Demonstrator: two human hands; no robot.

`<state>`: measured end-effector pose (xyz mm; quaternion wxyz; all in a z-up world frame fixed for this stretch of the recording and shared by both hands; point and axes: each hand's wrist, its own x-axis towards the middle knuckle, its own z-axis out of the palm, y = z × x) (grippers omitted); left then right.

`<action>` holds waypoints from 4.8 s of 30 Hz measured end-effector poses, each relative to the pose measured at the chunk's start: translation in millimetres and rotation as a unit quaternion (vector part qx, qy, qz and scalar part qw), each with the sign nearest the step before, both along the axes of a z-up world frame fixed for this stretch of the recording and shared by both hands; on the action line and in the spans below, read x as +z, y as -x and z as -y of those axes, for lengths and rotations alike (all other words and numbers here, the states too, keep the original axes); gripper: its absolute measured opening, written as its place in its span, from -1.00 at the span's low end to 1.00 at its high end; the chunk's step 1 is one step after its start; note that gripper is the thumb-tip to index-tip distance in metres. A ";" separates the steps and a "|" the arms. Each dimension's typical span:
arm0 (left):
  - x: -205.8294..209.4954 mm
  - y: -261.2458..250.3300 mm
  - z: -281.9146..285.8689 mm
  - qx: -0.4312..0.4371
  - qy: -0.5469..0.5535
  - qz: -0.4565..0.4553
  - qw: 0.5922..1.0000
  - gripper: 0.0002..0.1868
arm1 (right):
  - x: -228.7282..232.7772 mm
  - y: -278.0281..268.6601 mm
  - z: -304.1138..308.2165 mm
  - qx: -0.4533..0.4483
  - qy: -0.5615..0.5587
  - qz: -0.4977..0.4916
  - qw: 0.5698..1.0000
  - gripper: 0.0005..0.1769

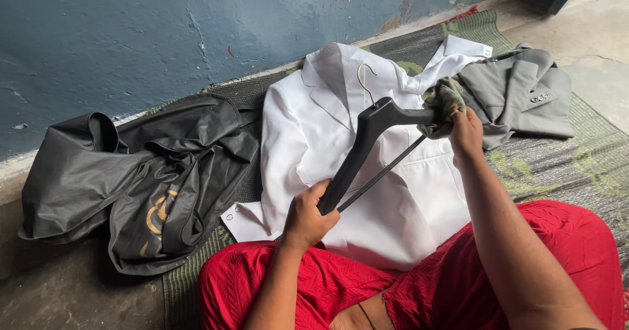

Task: The person wipes a white blazer with a cloth, then buttons it and places it on a hanger. The person also wipes the hanger with the cloth.

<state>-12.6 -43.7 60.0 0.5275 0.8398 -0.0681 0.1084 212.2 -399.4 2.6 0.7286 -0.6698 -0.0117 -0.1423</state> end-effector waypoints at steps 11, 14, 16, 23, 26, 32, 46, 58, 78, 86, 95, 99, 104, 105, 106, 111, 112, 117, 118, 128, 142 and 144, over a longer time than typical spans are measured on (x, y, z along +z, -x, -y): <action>-20.5 -17.1 -30.9 0.080 -0.170 0.084 0.979 -0.42 | 67.1 26.4 7.4 0.125 -0.209 -0.125 0.962 -0.62; -44.0 -32.3 -27.6 0.277 -0.212 0.230 0.908 -0.27 | 71.8 32.1 -8.2 0.209 -0.281 -0.062 0.935 -0.51; -61.0 -43.6 -20.1 0.333 -0.089 0.193 0.919 0.03 | 68.0 34.4 -15.8 0.241 -0.321 -0.025 0.915 -0.47; -70.7 -47.2 6.5 -0.045 0.742 -0.006 0.669 -0.18 | 52.0 49.9 -46.0 0.171 -0.387 -0.035 0.905 -0.33; -64.1 -43.4 -15.7 -0.132 0.833 -0.020 0.537 -0.26 | 49.8 53.4 -51.7 0.190 -0.407 -0.044 0.892 -0.29; -104.4 -58.7 -26.1 0.029 0.621 -0.262 0.738 -0.47 | 31.2 44.2 -42.0 0.236 -0.414 -0.062 0.877 -0.30; -94.0 -63.3 -1.6 0.054 0.630 -0.086 0.770 -0.62 | -45.4 61.8 -125.5 0.190 0.184 0.156 0.952 -0.39; -100.9 -70.3 -10.8 0.046 0.610 -0.044 0.790 -0.70 | -4.4 101.5 -170.1 0.175 0.436 0.215 0.856 -0.46; -95.8 -74.6 -1.7 0.017 0.576 -0.086 0.813 -0.75 | 35.4 66.4 -140.4 0.269 0.385 -0.141 0.871 -0.64; -93.2 -75.7 1.1 -0.002 0.559 -0.113 0.821 -0.75 | 66.4 86.0 -145.9 0.156 0.371 0.175 0.898 -0.46; -147.2 -97.9 14.6 -0.039 0.439 -0.026 0.897 -0.51 | 100.2 158.5 -297.9 0.171 0.412 0.351 0.823 -0.29; -131.4 -87.8 15.6 -0.065 0.473 -0.080 0.875 -0.71 | 133.0 152.8 -335.1 0.118 0.423 0.404 0.802 -0.41; -111.5 -78.0 17.5 -0.099 0.514 -0.092 0.847 -0.77 | 141.8 140.5 -353.8 0.112 0.448 0.426 0.778 -0.56; -109.9 -76.2 18.1 -0.097 0.501 -0.080 0.856 -0.75 | 136.6 143.3 -350.8 0.119 0.446 0.426 0.778 -0.56; -109.4 -74.6 16.5 -0.093 0.487 -0.066 0.866 -0.73 | 130.0 145.9 -348.9 0.126 0.442 0.427 0.779 -0.56; -121.2 -80.4 13.4 -0.126 0.609 -0.079 0.779 -0.57 | 95.1 159.5 -309.8 0.109 0.512 0.370 0.767 -0.54; -124.9 -80.3 13.8 -0.124 0.606 -0.082 0.782 -0.55 | 91.0 159.6 -300.2 0.100 0.508 0.341 0.785 -0.47; -127.3 -85.3 22.2 -0.127 0.593 -0.088 0.790 -0.47 | 84.2 151.3 -240.8 0.295 0.388 0.242 0.839 -0.49; -123.7 -84.5 24.1 -0.131 0.597 -0.091 0.786 -0.45 | 80.1 152.2 -231.2 0.278 0.430 0.255 0.820 -0.50; -56.5 -54.1 3.5 -0.213 0.690 -0.099 0.684 -0.42 | 51.4 151.9 -140.9 0.338 0.271 0.069 0.898 -0.41; -39.5 -46.5 -14.9 -0.208 0.802 -0.063 0.557 -0.71 | -8.3 78.5 -82.9 0.181 -0.220 -0.228 0.931 -0.39; -46.1 -50.3 -15.0 -0.199 0.799 -0.062 0.564 -0.69 | 19.6 96.8 -93.2 0.214 -0.319 -0.261 0.886 -0.20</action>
